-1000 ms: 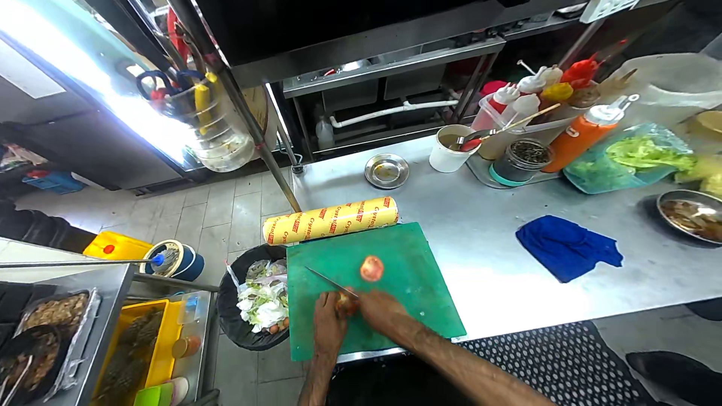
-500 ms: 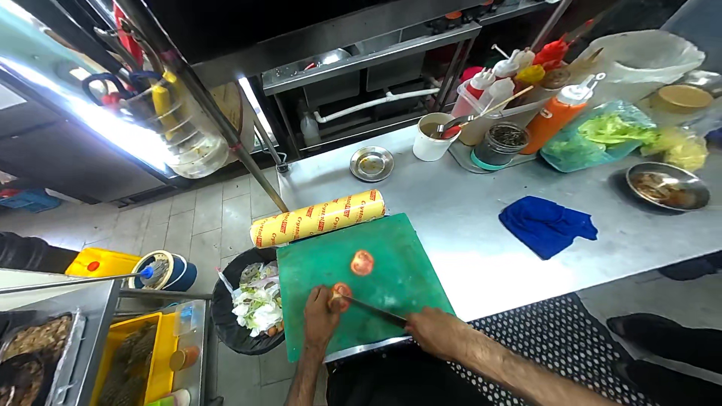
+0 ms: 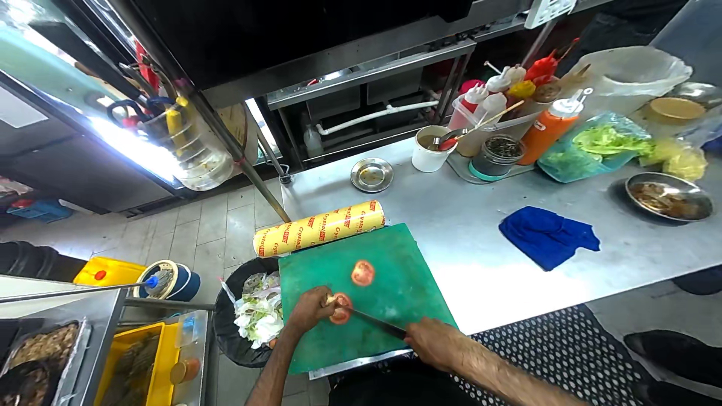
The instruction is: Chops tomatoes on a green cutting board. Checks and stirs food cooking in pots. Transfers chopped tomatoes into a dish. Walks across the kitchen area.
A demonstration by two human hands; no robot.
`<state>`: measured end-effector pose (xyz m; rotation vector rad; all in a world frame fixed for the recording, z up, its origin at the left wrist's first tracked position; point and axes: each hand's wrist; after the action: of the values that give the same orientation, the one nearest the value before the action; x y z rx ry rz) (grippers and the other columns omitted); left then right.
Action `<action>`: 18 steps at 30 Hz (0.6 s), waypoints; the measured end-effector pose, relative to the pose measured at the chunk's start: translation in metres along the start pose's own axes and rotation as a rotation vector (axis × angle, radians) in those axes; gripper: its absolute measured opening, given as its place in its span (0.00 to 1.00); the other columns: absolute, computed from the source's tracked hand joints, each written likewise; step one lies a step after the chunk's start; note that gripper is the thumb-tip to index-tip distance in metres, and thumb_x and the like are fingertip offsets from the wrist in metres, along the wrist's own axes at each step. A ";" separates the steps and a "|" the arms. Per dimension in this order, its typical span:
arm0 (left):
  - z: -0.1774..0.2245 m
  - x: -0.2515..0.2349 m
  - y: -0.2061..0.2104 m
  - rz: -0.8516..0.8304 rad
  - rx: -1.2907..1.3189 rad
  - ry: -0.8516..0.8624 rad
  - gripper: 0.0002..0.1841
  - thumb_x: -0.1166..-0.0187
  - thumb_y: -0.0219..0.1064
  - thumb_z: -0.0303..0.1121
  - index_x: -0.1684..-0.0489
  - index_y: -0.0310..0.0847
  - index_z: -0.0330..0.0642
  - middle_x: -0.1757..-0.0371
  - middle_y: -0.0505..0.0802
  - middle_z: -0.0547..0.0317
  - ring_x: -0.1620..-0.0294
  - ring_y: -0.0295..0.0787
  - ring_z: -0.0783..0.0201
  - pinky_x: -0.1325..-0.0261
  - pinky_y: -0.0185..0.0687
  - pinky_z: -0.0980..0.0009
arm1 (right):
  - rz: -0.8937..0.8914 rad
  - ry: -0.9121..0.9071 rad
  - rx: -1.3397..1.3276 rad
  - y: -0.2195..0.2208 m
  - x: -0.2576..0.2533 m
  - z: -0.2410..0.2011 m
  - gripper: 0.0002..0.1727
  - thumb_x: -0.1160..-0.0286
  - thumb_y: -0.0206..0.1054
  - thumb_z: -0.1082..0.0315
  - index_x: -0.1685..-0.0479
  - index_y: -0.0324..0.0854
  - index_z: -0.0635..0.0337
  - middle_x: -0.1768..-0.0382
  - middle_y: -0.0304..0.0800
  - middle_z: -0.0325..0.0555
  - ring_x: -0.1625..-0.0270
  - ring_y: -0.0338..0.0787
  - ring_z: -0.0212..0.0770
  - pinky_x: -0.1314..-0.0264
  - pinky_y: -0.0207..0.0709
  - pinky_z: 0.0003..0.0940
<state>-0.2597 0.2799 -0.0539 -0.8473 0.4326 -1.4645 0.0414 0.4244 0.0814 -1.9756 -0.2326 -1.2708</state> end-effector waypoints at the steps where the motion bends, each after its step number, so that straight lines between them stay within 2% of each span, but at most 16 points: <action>1: 0.000 0.003 0.000 0.024 0.040 0.002 0.18 0.21 0.67 0.45 0.45 0.87 0.40 0.56 0.93 0.50 0.58 0.91 0.60 0.47 0.88 0.62 | 0.006 -0.002 -0.003 0.001 0.000 0.001 0.25 0.08 0.49 0.49 0.40 0.82 0.60 0.46 0.89 0.65 0.38 0.89 0.67 0.42 0.82 0.67; 4: 0.002 0.015 0.012 0.242 0.330 -0.068 0.13 0.20 0.67 0.37 0.47 0.87 0.40 0.61 0.95 0.56 0.64 0.93 0.66 0.55 0.92 0.67 | 0.018 0.001 -0.014 0.008 0.002 0.004 0.25 0.08 0.48 0.49 0.40 0.82 0.60 0.46 0.89 0.66 0.38 0.88 0.68 0.42 0.81 0.67; 5: 0.004 0.018 0.020 0.335 0.531 -0.106 0.10 0.18 0.66 0.32 0.48 0.87 0.37 0.62 0.95 0.55 0.65 0.94 0.64 0.57 0.94 0.65 | 0.024 0.001 -0.025 0.010 0.002 0.005 0.26 0.08 0.48 0.49 0.40 0.82 0.60 0.46 0.89 0.66 0.38 0.88 0.68 0.42 0.81 0.68; 7: 0.009 0.022 0.040 0.517 1.006 -0.211 0.10 0.14 0.60 0.25 0.48 0.83 0.26 0.61 0.94 0.44 0.63 0.93 0.56 0.55 0.93 0.60 | 0.041 -0.002 -0.039 0.015 0.000 0.008 0.26 0.08 0.48 0.48 0.39 0.82 0.60 0.46 0.89 0.66 0.38 0.89 0.69 0.42 0.81 0.68; 8: 0.014 0.022 0.050 0.614 1.216 -0.273 0.10 0.13 0.56 0.25 0.48 0.80 0.26 0.60 0.93 0.45 0.63 0.92 0.58 0.53 0.92 0.62 | 0.046 -0.001 -0.043 0.016 0.000 0.008 0.26 0.08 0.47 0.48 0.39 0.82 0.59 0.46 0.89 0.66 0.38 0.89 0.68 0.42 0.81 0.67; 10: 0.026 0.019 0.064 0.782 1.557 -0.349 0.11 0.09 0.50 0.28 0.49 0.77 0.32 0.62 0.91 0.52 0.62 0.92 0.64 0.53 0.91 0.68 | 0.048 0.007 -0.060 0.015 -0.001 0.004 0.26 0.07 0.47 0.48 0.37 0.81 0.59 0.45 0.89 0.66 0.38 0.88 0.69 0.42 0.81 0.68; 12: 0.036 0.016 0.072 0.899 1.805 -0.318 0.12 0.07 0.48 0.31 0.53 0.78 0.37 0.64 0.92 0.55 0.64 0.93 0.66 0.55 0.92 0.71 | 0.065 0.018 -0.079 0.015 -0.002 -0.001 0.26 0.07 0.47 0.48 0.37 0.81 0.59 0.45 0.89 0.67 0.37 0.88 0.69 0.42 0.82 0.68; 13: 0.038 0.016 0.075 0.926 1.908 -0.253 0.12 0.08 0.50 0.32 0.55 0.78 0.38 0.65 0.92 0.55 0.64 0.93 0.66 0.55 0.92 0.72 | 0.079 0.016 -0.082 0.016 -0.003 -0.002 0.26 0.07 0.46 0.48 0.36 0.81 0.59 0.45 0.89 0.66 0.38 0.89 0.69 0.42 0.82 0.68; 15: 0.035 0.015 0.079 0.907 2.047 -0.110 0.09 0.12 0.60 0.35 0.58 0.81 0.40 0.65 0.92 0.55 0.64 0.93 0.66 0.55 0.92 0.73 | 0.099 0.006 -0.073 0.013 -0.005 -0.003 0.26 0.07 0.46 0.48 0.35 0.80 0.58 0.46 0.89 0.66 0.39 0.89 0.69 0.43 0.82 0.67; 17: 0.031 0.016 0.076 0.826 2.031 -0.058 0.09 0.19 0.70 0.37 0.60 0.82 0.40 0.66 0.92 0.55 0.65 0.93 0.66 0.56 0.92 0.72 | 0.097 0.001 -0.062 0.010 -0.003 -0.001 0.26 0.07 0.45 0.48 0.35 0.79 0.58 0.45 0.89 0.66 0.38 0.89 0.68 0.42 0.82 0.66; 18: 0.030 0.016 0.070 0.787 1.941 -0.067 0.09 0.19 0.70 0.36 0.58 0.82 0.38 0.65 0.92 0.53 0.64 0.93 0.65 0.54 0.92 0.71 | 0.106 -0.003 -0.058 0.009 -0.003 0.001 0.26 0.07 0.45 0.48 0.35 0.80 0.58 0.46 0.89 0.66 0.38 0.89 0.68 0.42 0.82 0.66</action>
<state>-0.1887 0.2641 -0.0813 0.7916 -0.6731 -0.5379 0.0455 0.4193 0.0744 -2.0115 -0.0921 -1.2194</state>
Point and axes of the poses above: each hand's wrist, its own x-axis away from the middle knuckle, its own y-axis out of the palm, z = x × y
